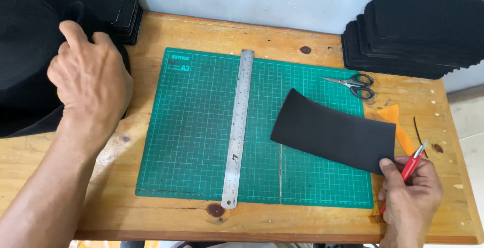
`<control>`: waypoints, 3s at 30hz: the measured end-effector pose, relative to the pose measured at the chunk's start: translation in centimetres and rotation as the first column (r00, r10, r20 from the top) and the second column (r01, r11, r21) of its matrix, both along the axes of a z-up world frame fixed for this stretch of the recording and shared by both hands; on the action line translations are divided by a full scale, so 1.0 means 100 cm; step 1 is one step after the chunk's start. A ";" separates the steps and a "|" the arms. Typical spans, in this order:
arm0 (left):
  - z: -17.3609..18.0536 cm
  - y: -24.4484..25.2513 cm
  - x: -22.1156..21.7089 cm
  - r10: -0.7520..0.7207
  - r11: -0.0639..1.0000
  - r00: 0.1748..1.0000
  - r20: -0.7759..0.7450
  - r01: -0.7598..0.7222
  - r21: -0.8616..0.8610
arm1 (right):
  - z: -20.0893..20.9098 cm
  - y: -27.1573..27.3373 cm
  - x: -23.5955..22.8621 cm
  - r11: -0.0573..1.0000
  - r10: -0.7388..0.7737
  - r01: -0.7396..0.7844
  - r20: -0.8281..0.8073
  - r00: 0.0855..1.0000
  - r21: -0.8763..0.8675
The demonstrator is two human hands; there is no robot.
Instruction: Measure and cut a strip of black material using a ruler and a utility knife on a cutting mat.
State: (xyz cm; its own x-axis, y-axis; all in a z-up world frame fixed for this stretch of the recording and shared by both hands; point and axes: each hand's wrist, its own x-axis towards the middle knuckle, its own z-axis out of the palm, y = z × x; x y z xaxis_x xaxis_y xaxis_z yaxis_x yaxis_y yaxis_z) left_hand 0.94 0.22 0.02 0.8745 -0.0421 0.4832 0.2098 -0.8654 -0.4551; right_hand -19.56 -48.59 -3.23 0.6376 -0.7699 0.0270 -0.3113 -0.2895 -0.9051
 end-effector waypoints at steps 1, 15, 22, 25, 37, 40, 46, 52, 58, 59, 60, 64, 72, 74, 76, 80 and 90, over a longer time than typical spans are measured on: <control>0.003 -0.001 0.003 -0.003 1.000 1.000 -0.002 0.003 0.000 | 0.001 0.001 -0.001 1.000 -0.003 0.003 -0.002 1.000 0.000; 0.007 -0.013 0.006 -0.006 0.995 1.000 -0.008 0.005 -0.100 | -0.008 -0.001 -0.003 0.995 0.055 -0.054 0.002 0.998 -0.084; 0.012 -0.015 0.004 -0.048 0.998 0.993 0.110 0.044 0.040 | -0.002 0.000 -0.002 0.995 0.020 -0.025 -0.046 0.999 -0.093; 0.035 -0.046 -0.018 -0.316 0.949 0.887 0.338 0.299 0.100 | -0.004 0.000 -0.003 0.996 0.051 -0.051 -0.002 0.999 -0.078; -0.013 -0.135 -0.063 -0.779 0.390 0.625 0.055 0.551 -0.738 | 0.026 0.020 -0.011 0.934 0.357 -0.337 -0.218 0.908 0.122; -0.018 -0.146 -0.074 -0.830 0.353 0.555 0.056 0.600 -0.717 | 0.028 0.012 -0.005 0.974 0.227 -0.218 -0.262 0.938 0.065; -0.030 -0.139 -0.067 -0.836 0.477 0.546 -0.052 0.676 -0.562 | -0.004 -0.051 0.017 0.824 0.090 -0.298 -0.407 0.909 -0.483; -0.033 -0.115 -0.057 -0.717 0.670 0.694 -0.063 0.662 -0.336 | 0.002 -0.045 0.024 0.713 0.150 -0.462 -0.529 0.835 -0.527; -0.034 -0.090 -0.036 -0.645 0.741 0.750 -0.148 0.567 -0.358 | -0.013 -0.052 0.022 0.644 0.098 -0.431 -0.491 0.866 -0.631; -0.034 -0.089 -0.035 -0.642 0.745 0.755 -0.132 0.573 -0.342 | -0.012 -0.051 0.022 0.595 0.143 -0.425 -0.431 0.891 -0.682; -0.035 -0.088 -0.033 -0.639 0.748 0.760 -0.115 0.579 -0.325 | -0.012 -0.049 0.022 0.544 0.190 -0.411 -0.370 0.909 -0.731; -0.024 -0.114 -0.047 -0.606 0.765 0.794 -0.044 0.567 -0.304 | 0.016 -0.038 0.026 0.678 0.159 -0.469 -0.510 0.846 -0.566; -0.009 -0.157 -0.066 -0.713 0.594 0.700 0.024 0.622 -0.510 | 0.040 -0.044 0.034 0.705 0.357 -0.440 -0.258 0.898 -0.557; -0.011 -0.145 -0.058 -0.675 0.627 0.738 -0.021 0.558 -0.543 | 0.046 -0.026 0.034 0.817 0.386 -0.447 -0.229 0.893 -0.364; -0.016 -0.132 -0.052 -0.629 0.660 0.774 -0.067 0.487 -0.573 | 0.050 -0.013 0.037 0.882 0.415 -0.446 -0.198 0.888 -0.150; -0.030 -0.107 -0.044 -0.583 0.625 0.790 -0.193 0.284 -0.727 | 0.052 -0.001 0.041 0.850 0.492 -0.524 -0.284 0.823 -0.045; -0.023 -0.091 -0.030 -0.571 0.449 0.805 -0.161 0.141 -0.882 | 0.054 0.064 0.047 0.643 0.754 -0.733 -0.346 0.558 0.220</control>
